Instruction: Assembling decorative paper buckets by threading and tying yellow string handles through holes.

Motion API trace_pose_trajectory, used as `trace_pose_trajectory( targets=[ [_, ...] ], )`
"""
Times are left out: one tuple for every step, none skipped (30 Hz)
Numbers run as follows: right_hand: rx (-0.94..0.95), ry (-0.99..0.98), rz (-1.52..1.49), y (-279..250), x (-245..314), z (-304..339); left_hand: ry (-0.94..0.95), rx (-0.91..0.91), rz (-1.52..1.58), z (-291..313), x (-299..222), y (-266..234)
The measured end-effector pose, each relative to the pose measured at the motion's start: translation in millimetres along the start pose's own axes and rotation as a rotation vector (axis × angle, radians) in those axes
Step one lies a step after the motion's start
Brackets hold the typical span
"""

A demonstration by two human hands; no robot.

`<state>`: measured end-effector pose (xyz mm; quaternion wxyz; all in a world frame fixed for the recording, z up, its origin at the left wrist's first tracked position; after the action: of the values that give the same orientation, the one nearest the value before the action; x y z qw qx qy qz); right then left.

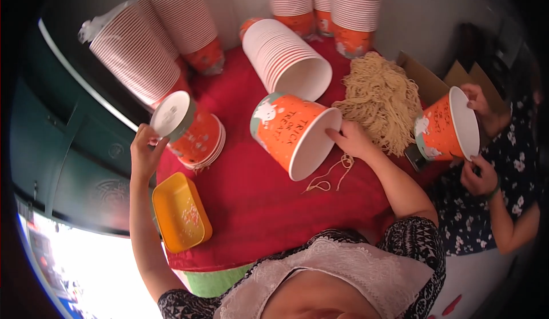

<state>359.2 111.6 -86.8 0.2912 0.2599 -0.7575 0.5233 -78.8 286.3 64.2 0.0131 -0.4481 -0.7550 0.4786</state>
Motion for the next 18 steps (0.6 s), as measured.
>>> trace_pose_trajectory(
  targets=[
    [-0.02, -0.037, -0.036, -1, 0, 1, -0.004, -0.011, -0.012, 1, 3, 2],
    [-0.015, -0.044, -0.032, -1, 1, 1, 0.022, -0.034, -0.001, 3, 4, 3],
    [-0.003, -0.054, -0.023, -1, 3, 1, 0.047, -0.056, 0.006, 6, 3, 1],
    [0.006, -0.06, -0.01, -2, 3, 2, 0.05, -0.059, -0.013, 7, 5, 2],
    [-0.015, -0.07, 0.02, -2, 3, 3, 0.067, -0.06, -0.012, 7, 5, 3],
    [-0.019, -0.085, 0.03, -1, 2, 3, 0.084, -0.062, -0.013, 8, 5, 3],
    [-0.018, -0.104, 0.038, 0, 2, 2, 0.1, -0.045, -0.02, 9, 3, 3],
    [-0.003, -0.09, 0.034, 1, 1, 2, 0.104, -0.041, -0.015, 9, 1, 4],
    [-0.017, -0.083, 0.036, 0, 2, 2, 0.106, -0.04, -0.011, 10, -2, 5],
    [-0.011, -0.093, 0.04, 1, 2, 2, 0.093, -0.018, -0.02, 10, 0, 5],
    [-0.005, -0.104, 0.044, 2, 2, 2, 0.106, -0.014, -0.015, 9, -2, 6],
    [0.002, -0.107, 0.027, 3, 3, 1, 0.069, -0.018, -0.049, 10, -4, 5],
    [-0.004, -0.104, 0.028, 3, 5, 2, 0.031, -0.023, -0.083, 11, -4, 3],
    [-0.003, -0.106, 0.011, 3, 7, 2, -0.077, 0.038, -0.134, 13, 6, 1],
    [-0.004, -0.105, -0.003, 2, 10, 3, -0.071, 0.04, -0.13, 14, 0, 1],
    [0.017, -0.103, 0.006, 1, 11, 3, -0.044, 0.005, -0.322, 16, -9, 0],
    [0.014, -0.099, 0.009, 1, 10, 3, -0.017, -0.031, -0.513, 17, -18, -1],
    [-0.005, -0.101, -0.013, 0, 8, 4, -0.126, 0.046, -0.54, 17, -27, -1]
  ],
)
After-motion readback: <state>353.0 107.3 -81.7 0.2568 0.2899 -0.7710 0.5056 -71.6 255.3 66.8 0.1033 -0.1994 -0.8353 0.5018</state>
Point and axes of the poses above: each hand's wrist, its own z-axis away from the middle knuckle, its own y-axis out of the palm, x = y × z, the point moved 6 cm from there along -z, towards the middle knuckle, and after that the axes turned 6 degrees about -y, right-handed, at the moved point
